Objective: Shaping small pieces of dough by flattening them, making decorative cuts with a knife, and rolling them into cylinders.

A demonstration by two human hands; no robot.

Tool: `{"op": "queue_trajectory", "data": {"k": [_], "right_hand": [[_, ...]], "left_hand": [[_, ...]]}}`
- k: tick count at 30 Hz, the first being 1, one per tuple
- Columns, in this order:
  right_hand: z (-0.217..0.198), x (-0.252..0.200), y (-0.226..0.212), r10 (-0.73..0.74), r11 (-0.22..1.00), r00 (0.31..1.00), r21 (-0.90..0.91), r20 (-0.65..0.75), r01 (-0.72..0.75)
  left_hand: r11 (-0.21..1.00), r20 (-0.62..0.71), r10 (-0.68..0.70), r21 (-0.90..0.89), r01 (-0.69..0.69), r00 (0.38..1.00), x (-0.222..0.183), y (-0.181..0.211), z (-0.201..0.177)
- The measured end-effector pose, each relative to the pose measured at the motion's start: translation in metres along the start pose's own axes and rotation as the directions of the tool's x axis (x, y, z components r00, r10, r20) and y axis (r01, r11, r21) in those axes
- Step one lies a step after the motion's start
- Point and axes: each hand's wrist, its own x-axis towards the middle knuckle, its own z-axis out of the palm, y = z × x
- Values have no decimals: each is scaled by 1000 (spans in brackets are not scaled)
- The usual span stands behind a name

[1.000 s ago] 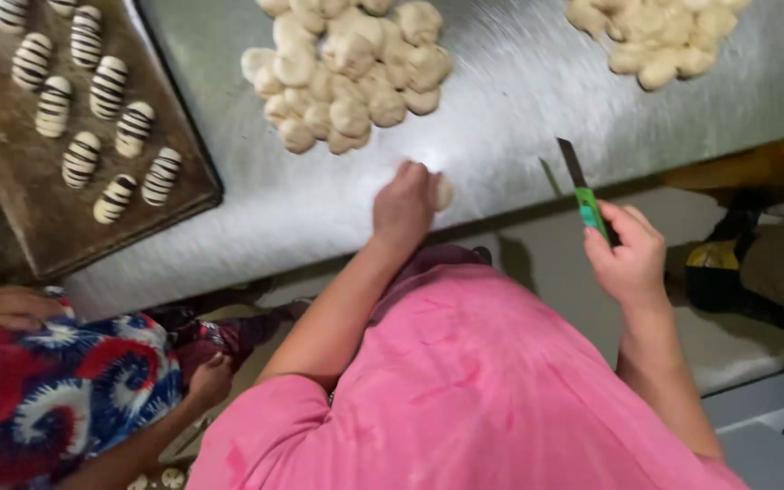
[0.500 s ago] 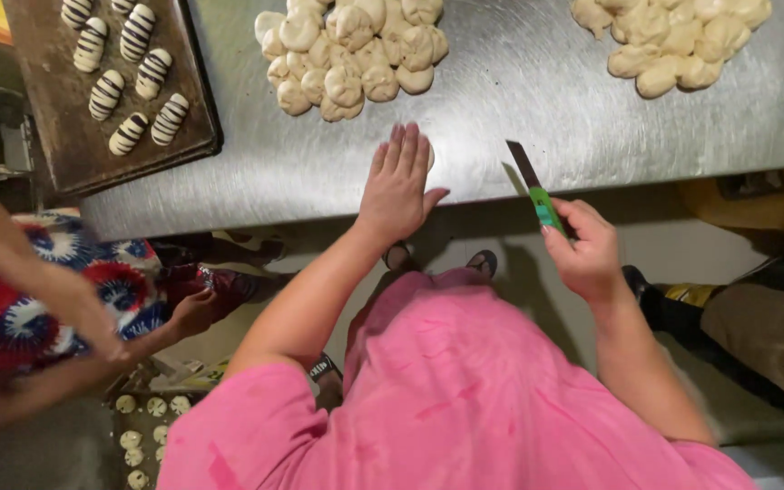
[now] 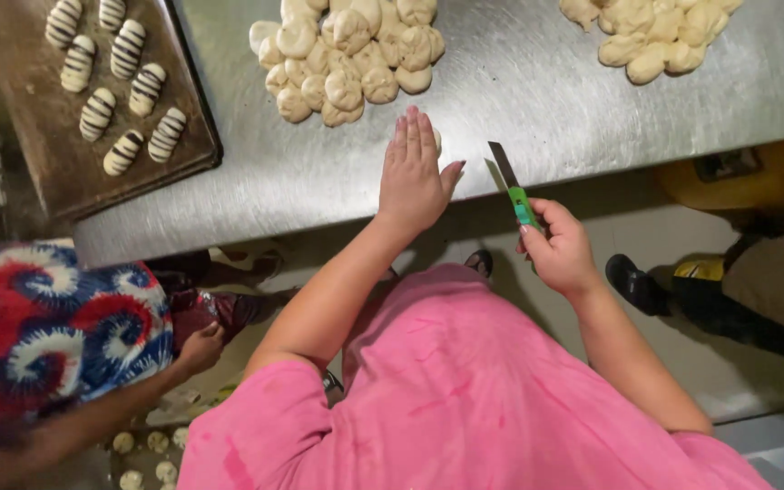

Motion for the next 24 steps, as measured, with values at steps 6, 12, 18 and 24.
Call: {"op": "queue_trajectory", "data": {"k": [6,12,18,24], "right_hand": [[23,-22,-14,91,996,988,-13,-123,-93],[57,-3,-36,285,895,938,-296,-199,-335],[28,1,-8,126,938,969,-293,-212,-186],[13,20,-29,214,911,966,-327,-143,-251]], "left_hand": [[987,-57,145,84,-140,988,-10,-18,8],[946,-220,196,-216,-243,956,25,-81,33],[953,-479,214,295,-73,851,-21,-62,4],[955,-215,52,296,14,975,-12,-52,9]]}}
